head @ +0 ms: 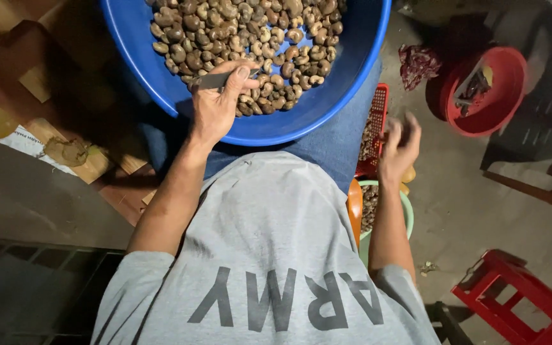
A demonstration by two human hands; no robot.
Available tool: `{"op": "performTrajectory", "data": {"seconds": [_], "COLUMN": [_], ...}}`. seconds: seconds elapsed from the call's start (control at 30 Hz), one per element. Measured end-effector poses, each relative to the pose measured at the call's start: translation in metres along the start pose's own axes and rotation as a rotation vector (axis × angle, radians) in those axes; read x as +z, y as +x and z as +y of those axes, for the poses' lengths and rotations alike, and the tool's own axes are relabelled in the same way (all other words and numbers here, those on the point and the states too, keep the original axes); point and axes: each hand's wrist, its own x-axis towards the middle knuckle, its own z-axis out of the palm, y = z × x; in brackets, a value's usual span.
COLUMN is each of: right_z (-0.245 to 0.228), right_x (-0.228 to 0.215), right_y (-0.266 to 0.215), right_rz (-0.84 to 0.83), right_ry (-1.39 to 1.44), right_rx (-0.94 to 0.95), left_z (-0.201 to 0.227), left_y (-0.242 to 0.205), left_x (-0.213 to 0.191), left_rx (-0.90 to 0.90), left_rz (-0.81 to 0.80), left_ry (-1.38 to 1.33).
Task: Manually shelling and cleaning cashew nuts using a small knife and sorting them into containers.
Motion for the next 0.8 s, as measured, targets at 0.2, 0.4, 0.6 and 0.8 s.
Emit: {"op": "performTrajectory", "data": {"seconds": [0.2, 0.4, 0.6, 0.8], "right_z": [-0.161, -0.094, -0.042, -0.038], "right_x": [0.088, 0.193, 0.229, 0.235], "right_y": [0.050, 0.116, 0.140, 0.130], "right_rz": [-0.397, -0.372, -0.238, -0.315], "right_ry": [-0.282, -0.697, -0.921, -1.171], "right_rx": [-0.684, -0.865, -0.888, -0.839], "left_z": [-0.021, -0.017, -0.015, -0.016], "left_y": [-0.003, -0.003, -0.004, 0.000], "left_x": [-0.001, -0.001, -0.002, 0.001], "left_rx": [0.007, -0.038, -0.071, 0.003], "left_rz": [0.012, 0.027, 0.004, 0.011], "left_ry": [-0.033, 0.075, 0.085, 0.113]}}
